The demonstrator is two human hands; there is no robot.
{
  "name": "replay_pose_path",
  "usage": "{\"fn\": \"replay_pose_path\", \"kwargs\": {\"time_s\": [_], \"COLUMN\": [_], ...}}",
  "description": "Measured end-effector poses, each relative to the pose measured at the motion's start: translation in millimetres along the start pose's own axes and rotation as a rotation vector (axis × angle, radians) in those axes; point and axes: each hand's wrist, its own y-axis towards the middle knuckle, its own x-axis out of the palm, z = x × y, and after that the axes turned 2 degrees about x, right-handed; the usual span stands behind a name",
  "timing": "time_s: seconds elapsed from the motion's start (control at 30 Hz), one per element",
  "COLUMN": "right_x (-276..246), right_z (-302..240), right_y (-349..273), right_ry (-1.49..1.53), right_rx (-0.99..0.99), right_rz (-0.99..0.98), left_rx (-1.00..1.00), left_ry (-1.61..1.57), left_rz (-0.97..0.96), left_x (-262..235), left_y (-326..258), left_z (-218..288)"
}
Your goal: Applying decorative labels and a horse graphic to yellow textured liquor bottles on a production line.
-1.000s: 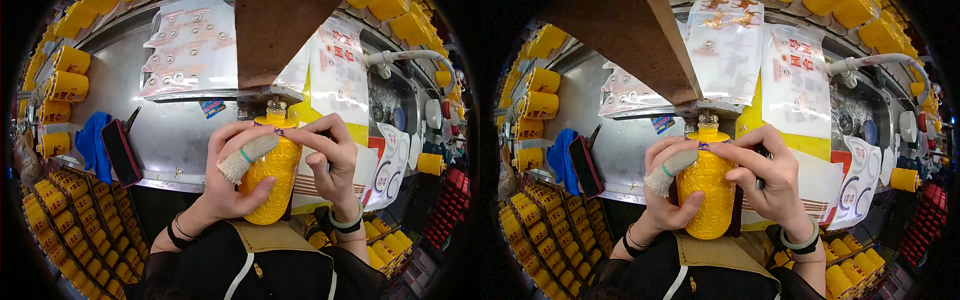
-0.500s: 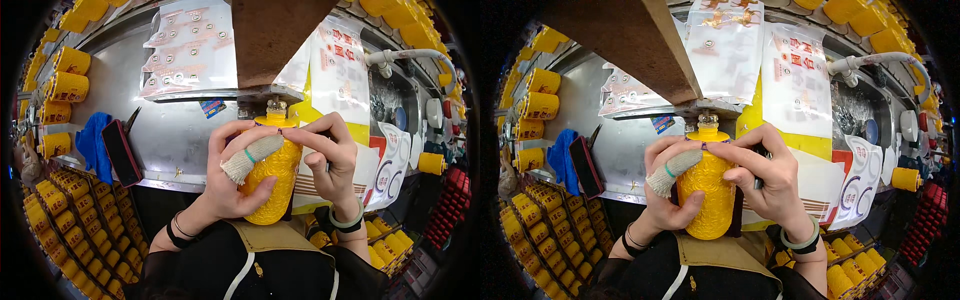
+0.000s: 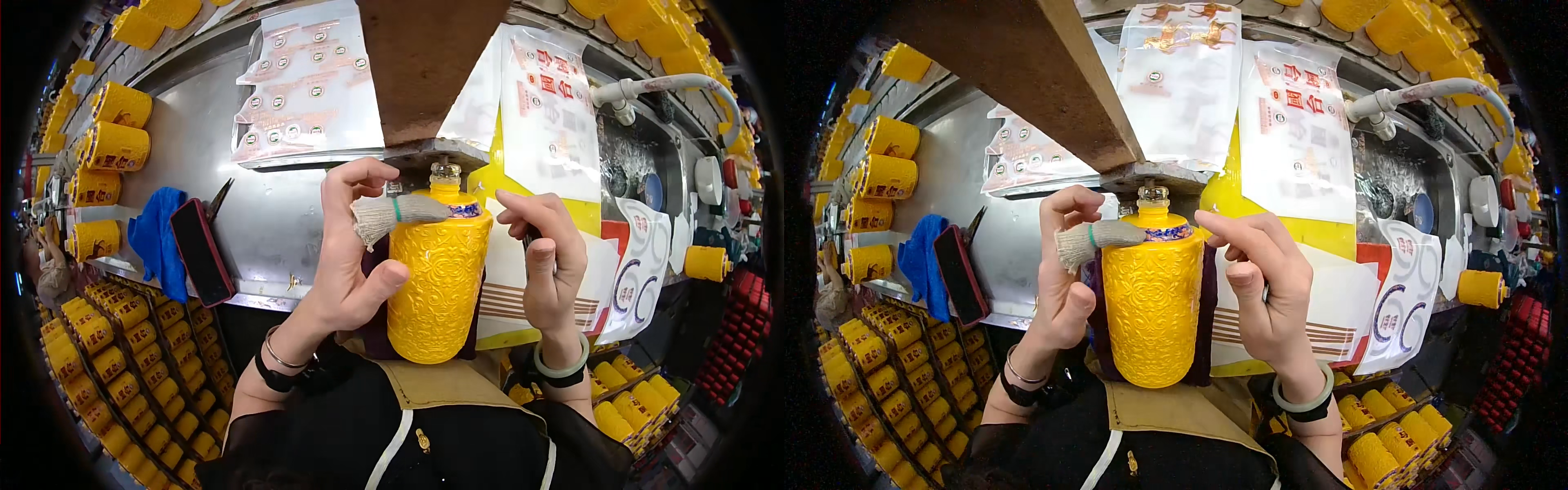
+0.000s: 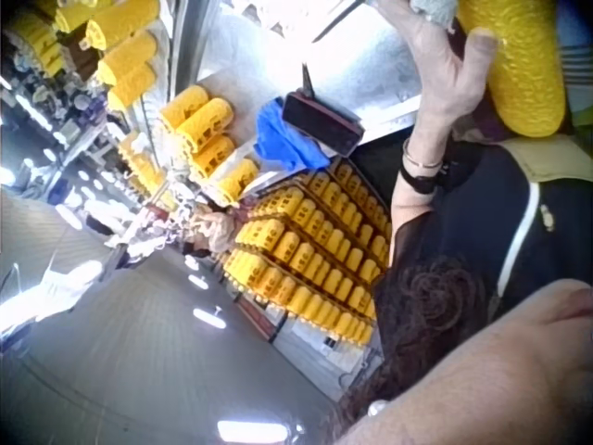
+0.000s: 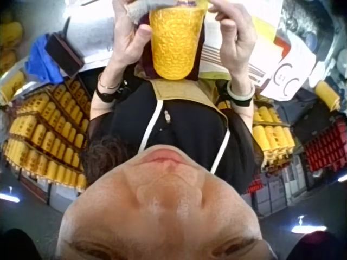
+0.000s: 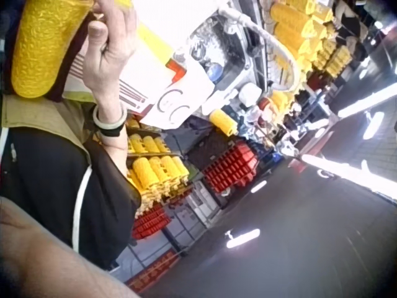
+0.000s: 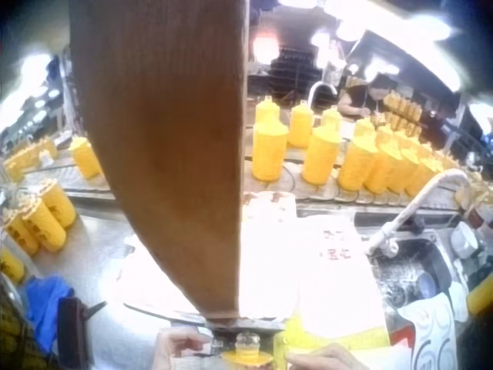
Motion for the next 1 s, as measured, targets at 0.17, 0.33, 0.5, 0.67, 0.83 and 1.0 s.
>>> {"fn": "replay_pose_path", "kwargs": {"time_s": [0.17,0.33,0.5,0.67,0.83,1.0], "right_x": [7,-8,11,28,19,35], "right_z": [-2,-1,-10,-11,-39,-18], "right_y": [-11,-45,-70,-73,-82,-79], "right_ry": [0.033,-0.076,-0.308,-0.434,-0.600,-0.526], "right_rx": [0.036,0.133,0.140,0.141,-0.095,0.199], "right_rz": [0.017,-0.120,-0.335,-0.291,-0.239,-0.172], "left_rx": [0.085,-0.183,-0.194,-0.214,-0.230,-0.247], "left_ry": [-0.027,-0.323,-0.275,-0.281,-0.312,-0.346], "left_rz": [-0.090,-0.011,-0.127,-0.146,-0.139,-0.167], "left_x": [2,-12,-6,-6,-5,-6], "left_y": [19,23,22,27,26,26], "left_z": [10,9,-3,-1,-5,-3]}}
